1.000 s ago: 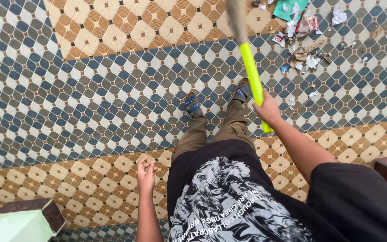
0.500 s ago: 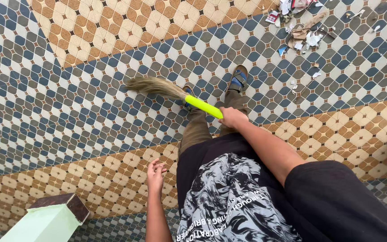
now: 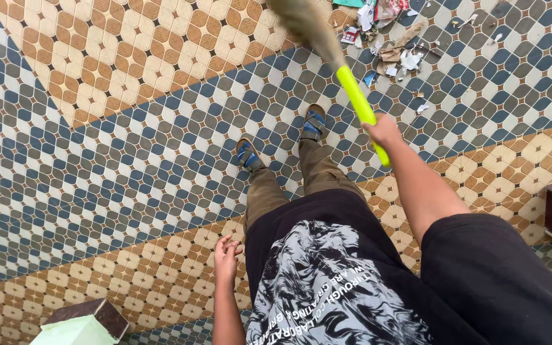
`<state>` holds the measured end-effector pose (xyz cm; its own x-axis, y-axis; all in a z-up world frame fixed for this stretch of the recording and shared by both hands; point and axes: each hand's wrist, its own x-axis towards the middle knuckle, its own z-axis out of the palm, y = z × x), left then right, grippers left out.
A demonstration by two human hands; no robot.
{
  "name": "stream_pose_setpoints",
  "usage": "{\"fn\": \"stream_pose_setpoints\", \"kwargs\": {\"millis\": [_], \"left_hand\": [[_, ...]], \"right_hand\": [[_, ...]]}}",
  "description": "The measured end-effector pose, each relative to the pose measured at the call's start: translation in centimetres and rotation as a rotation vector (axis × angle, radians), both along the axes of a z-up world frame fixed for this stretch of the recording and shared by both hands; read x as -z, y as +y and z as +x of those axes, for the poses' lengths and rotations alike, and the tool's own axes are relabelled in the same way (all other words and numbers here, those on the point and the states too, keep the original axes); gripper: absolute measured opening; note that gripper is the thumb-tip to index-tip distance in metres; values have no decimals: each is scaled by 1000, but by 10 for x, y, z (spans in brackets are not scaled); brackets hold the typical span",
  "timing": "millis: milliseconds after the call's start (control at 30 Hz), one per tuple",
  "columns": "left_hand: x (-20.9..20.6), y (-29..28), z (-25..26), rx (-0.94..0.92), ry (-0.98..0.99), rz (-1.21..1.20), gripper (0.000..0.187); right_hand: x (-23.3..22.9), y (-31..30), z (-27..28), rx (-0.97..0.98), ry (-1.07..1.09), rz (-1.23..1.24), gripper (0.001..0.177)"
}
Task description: The person sweeps paper scraps and debris into a pile on a tiled floor using a broom.
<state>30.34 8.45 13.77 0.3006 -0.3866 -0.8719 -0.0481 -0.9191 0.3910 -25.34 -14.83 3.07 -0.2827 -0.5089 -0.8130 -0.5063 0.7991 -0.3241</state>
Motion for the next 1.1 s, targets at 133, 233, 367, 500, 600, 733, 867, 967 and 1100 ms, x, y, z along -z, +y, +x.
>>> {"fn": "stream_pose_setpoints", "kwargs": {"millis": [133,233,367,500,600,733,867,967,1100], "left_hand": [[-10,-8,-13,-11,2,-6,42],[-16,-22,-17,-42,18,-50,43],[-21,-42,-20,8,-21,-69,45],[-28,-56,-22,10,-35,-79,46],[-35,-62,-22,73,-65,-63,46],[-41,-65,-24,71,-94,-56,52],[-43,-69,-25,22,-50,-61,57],[-38,-75,-23,57,-63,-39,57],[-30,-82,-21,141,-62,-55,54]], "right_hand": [[-33,-17,-27,473,-337,-101,25],[-60,-4,-33,514,-428,-154,26],[-84,45,-25,315,-252,-166,39],[-72,112,1,322,-324,-71,42],[-42,149,10,317,-363,-78,41],[-23,169,4,351,-279,-27,39],[-5,143,-32,362,-160,-13,35],[-3,107,-53,657,-312,-108,36],[-44,100,-55,652,-256,-226,38]]}}
